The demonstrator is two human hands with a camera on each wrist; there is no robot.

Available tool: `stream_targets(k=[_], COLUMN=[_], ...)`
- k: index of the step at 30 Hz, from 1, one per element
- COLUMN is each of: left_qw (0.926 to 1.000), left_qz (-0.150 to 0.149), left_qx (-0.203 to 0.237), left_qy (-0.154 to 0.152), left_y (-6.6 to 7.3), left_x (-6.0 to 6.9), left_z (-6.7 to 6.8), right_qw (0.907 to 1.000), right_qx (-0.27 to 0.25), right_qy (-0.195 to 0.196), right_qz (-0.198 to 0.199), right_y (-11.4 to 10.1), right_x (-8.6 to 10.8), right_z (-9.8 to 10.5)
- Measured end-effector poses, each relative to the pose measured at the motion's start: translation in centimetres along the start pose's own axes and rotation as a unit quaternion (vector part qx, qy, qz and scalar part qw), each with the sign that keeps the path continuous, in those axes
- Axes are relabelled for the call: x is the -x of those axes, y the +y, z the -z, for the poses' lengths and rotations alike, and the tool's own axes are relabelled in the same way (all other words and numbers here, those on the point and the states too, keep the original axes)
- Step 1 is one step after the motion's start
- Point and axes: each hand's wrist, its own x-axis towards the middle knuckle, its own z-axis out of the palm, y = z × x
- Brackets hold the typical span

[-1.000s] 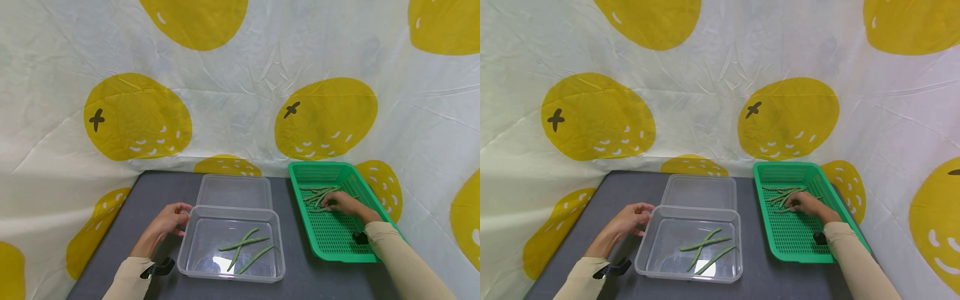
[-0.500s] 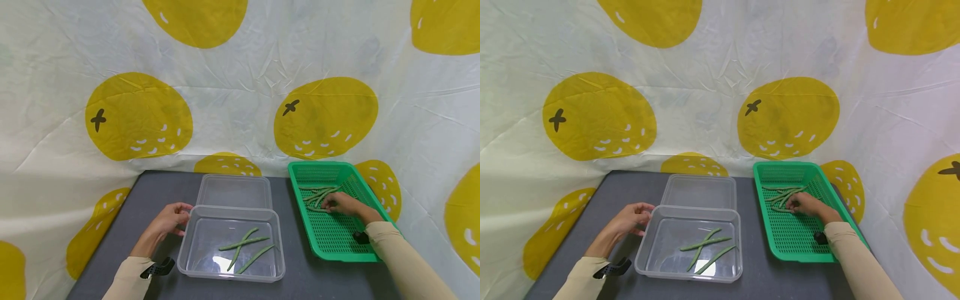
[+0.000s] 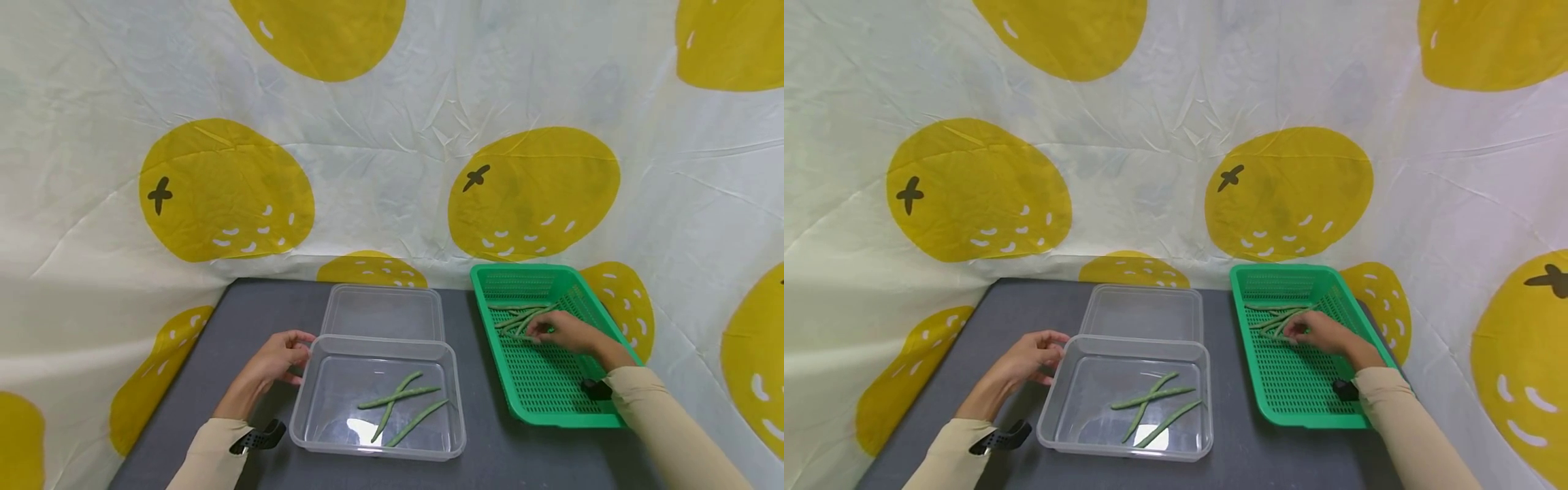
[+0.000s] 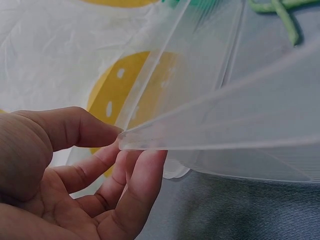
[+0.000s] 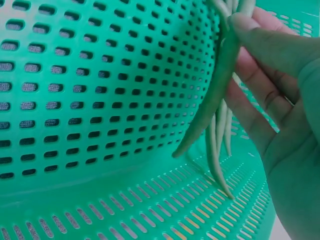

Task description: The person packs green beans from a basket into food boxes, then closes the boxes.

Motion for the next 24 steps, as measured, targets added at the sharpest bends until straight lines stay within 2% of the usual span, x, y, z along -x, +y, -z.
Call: stream_targets(k=[4, 13, 24], left_qw=[1.0, 1.0, 1.0], left_qz=[0.001, -0.003, -0.008], left_qx=[-0.001, -0.002, 0.002], left_qy=[0.004, 0.005, 0.001], left_y=[0.0, -0.1, -0.5], left_x=[0.0, -0.1, -0.1], left_z=[0.1, 0.1, 0.1], right_qw=[0.9998, 0.9951, 0.9961], right_qx=[-0.015, -0.099, -0.082], right_qy=[0.008, 0.001, 0.027], right_qz=[0.01, -0.01, 0.02], right_y=[-0.5, -1.7, -4.5], right_x=[0.2, 0.7, 0.7], right_z=[0.5, 1.2, 0.9])
